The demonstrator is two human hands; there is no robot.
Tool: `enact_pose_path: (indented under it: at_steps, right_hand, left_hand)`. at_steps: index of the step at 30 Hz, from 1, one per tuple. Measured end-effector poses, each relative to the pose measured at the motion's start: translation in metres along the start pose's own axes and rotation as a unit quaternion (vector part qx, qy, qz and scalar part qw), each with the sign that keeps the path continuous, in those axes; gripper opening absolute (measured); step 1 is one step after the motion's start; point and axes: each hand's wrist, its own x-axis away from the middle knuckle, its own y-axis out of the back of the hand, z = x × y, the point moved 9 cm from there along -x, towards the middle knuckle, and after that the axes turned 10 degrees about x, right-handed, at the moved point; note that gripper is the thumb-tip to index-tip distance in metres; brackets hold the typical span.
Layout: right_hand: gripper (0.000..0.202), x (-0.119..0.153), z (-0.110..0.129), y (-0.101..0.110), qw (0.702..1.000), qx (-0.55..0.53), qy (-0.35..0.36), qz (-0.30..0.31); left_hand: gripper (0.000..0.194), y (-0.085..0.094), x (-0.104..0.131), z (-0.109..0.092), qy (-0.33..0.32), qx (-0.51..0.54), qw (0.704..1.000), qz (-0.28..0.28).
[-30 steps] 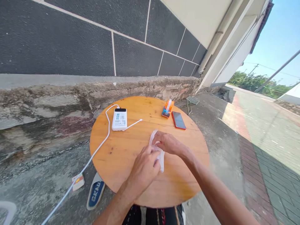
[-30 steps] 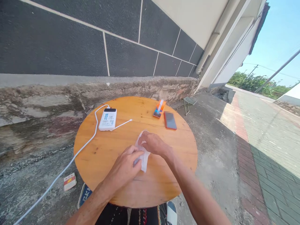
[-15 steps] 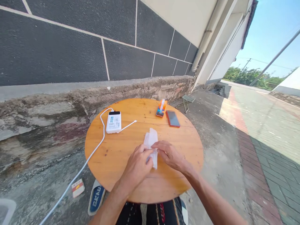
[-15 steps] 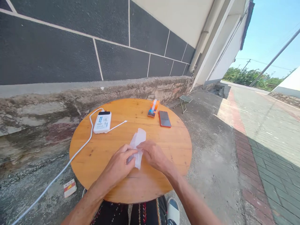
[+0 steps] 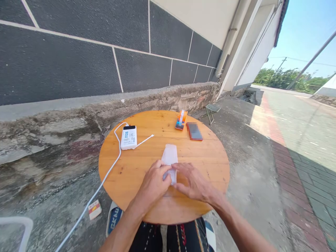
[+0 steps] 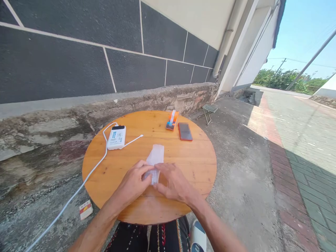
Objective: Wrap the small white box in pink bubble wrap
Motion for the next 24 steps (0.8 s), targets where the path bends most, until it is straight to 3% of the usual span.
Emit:
enact_pose_path:
  at_steps: [10,17,20,24]
  right_hand:
    - [0.044,-0.001,-0.001,-0.011,0.999,-0.007,-0.036,-0.029]
    - [0.050,0.014,-0.002,-0.007,0.994,-0.079,-0.071,0.036]
    - [0.051,0.015,-0.004,-0.008,0.988,-0.111,-0.078,0.077]
    - [0.046,0.011,-0.005,-0.008,0.982,-0.137,-0.072,0.105]
  left_hand:
    - [0.034,-0.001,0.000,-0.002,0.025,-0.013,1.000,-0.002]
    - [0.028,-0.001,0.030,-0.023,0.010,0.011,0.998,0.062]
    - [0.034,-0.004,0.046,-0.031,-0.005,0.004,0.995,0.104]
    - [0.048,-0.010,0.055,-0.027,-0.022,-0.045,0.991,0.123]
